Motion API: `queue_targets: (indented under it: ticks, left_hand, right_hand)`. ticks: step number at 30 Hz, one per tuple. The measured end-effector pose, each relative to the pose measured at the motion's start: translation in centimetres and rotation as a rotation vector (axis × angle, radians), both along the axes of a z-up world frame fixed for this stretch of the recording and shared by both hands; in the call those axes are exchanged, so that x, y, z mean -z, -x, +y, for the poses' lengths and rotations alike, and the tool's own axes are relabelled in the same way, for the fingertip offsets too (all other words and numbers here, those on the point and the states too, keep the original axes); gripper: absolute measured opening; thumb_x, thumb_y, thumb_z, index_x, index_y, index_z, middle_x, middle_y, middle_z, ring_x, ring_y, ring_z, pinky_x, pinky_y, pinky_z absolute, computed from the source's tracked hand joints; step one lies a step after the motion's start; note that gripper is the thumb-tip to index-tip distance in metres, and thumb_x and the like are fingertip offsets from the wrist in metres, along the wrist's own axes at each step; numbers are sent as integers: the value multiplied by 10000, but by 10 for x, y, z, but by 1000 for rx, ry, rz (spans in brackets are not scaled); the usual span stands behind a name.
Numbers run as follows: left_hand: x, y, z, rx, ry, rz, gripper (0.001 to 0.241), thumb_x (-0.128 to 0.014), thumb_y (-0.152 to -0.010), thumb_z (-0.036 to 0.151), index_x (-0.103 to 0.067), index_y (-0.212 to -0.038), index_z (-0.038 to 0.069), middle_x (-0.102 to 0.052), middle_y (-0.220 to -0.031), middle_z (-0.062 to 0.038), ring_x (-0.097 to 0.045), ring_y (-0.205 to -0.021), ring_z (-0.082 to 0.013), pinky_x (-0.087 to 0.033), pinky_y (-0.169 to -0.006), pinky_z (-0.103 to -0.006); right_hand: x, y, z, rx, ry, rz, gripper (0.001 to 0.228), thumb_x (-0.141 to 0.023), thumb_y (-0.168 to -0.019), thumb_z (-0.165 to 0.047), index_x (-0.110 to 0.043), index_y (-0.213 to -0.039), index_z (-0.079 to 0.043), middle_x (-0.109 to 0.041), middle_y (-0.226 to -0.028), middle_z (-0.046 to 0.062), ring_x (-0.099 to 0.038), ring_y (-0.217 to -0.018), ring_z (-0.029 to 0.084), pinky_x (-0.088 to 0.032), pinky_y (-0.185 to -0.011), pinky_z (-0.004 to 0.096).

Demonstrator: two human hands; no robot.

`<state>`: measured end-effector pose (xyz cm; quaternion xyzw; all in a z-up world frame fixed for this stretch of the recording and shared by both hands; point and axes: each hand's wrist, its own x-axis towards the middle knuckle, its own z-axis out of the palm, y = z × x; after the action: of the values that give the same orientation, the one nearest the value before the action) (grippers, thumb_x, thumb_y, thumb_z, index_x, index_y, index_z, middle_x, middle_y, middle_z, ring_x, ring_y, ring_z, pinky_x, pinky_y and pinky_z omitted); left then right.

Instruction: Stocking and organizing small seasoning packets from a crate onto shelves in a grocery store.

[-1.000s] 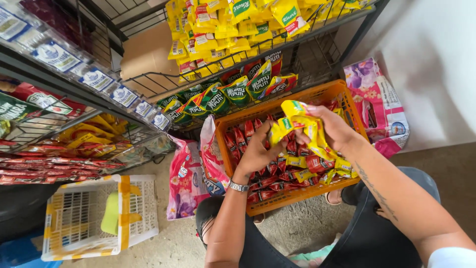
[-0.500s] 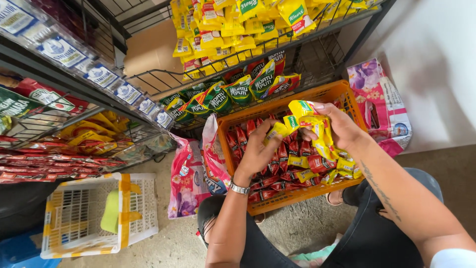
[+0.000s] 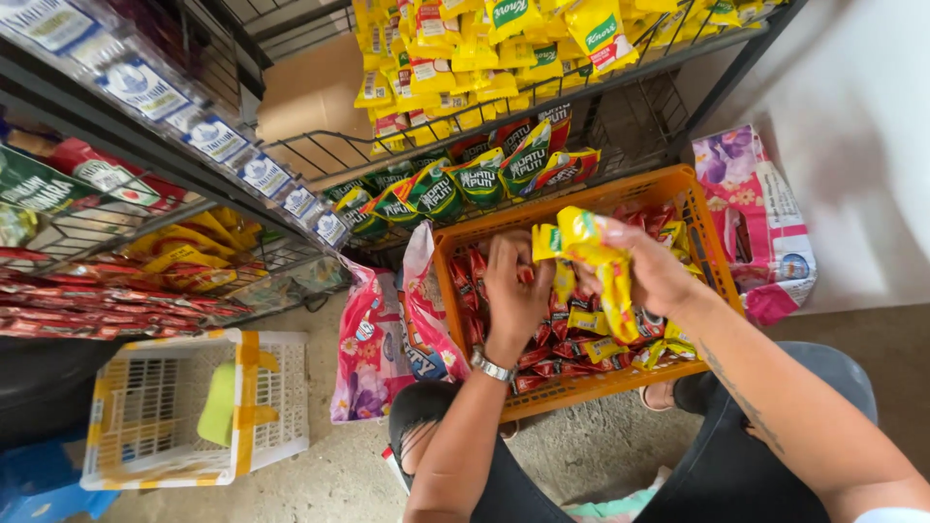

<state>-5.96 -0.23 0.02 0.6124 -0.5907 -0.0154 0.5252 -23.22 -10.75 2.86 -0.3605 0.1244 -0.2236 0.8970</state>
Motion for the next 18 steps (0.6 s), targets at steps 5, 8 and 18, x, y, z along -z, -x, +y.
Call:
queue_targets:
  ticks: [5,8,18]
  left_hand:
    - [64,1,-16,342,-9,978,201,-710,-980,-67,-554,-1068,25,-633,-1026,-53,-594,-923,-119,-516,-821,-294]
    - [36,-8,-13,519,-94,1158,286,-724,-888,-89,-550,-1071,45,-681,-1041,-93,-676,-913,-178,-574,-769,-316]
    - [19,11,-16,391,-93,1136,508,-771,-868,-50,-399,-1194,68,-641,-1176,-105,-665,-1106,-195,-577,-967,-351]
  right_hand:
    - [24,-9,3,159,324,473,433,-527,-997,-306,-607,-1319,-28,-691,-1130,14,-610,-955,63,-498,-811,262]
    - [37,-6,-1,183,490,479,423,-524,-1033,-287,-585,-1331,7,-663,-1210,14,-575,-1057,45,-490,-885,239]
    - [23,-10,5,248,940,477,416,-518,-1030,-228,-490,-1385,-12,-635,-1223,65,-580,-1108,118,-477,-941,286]
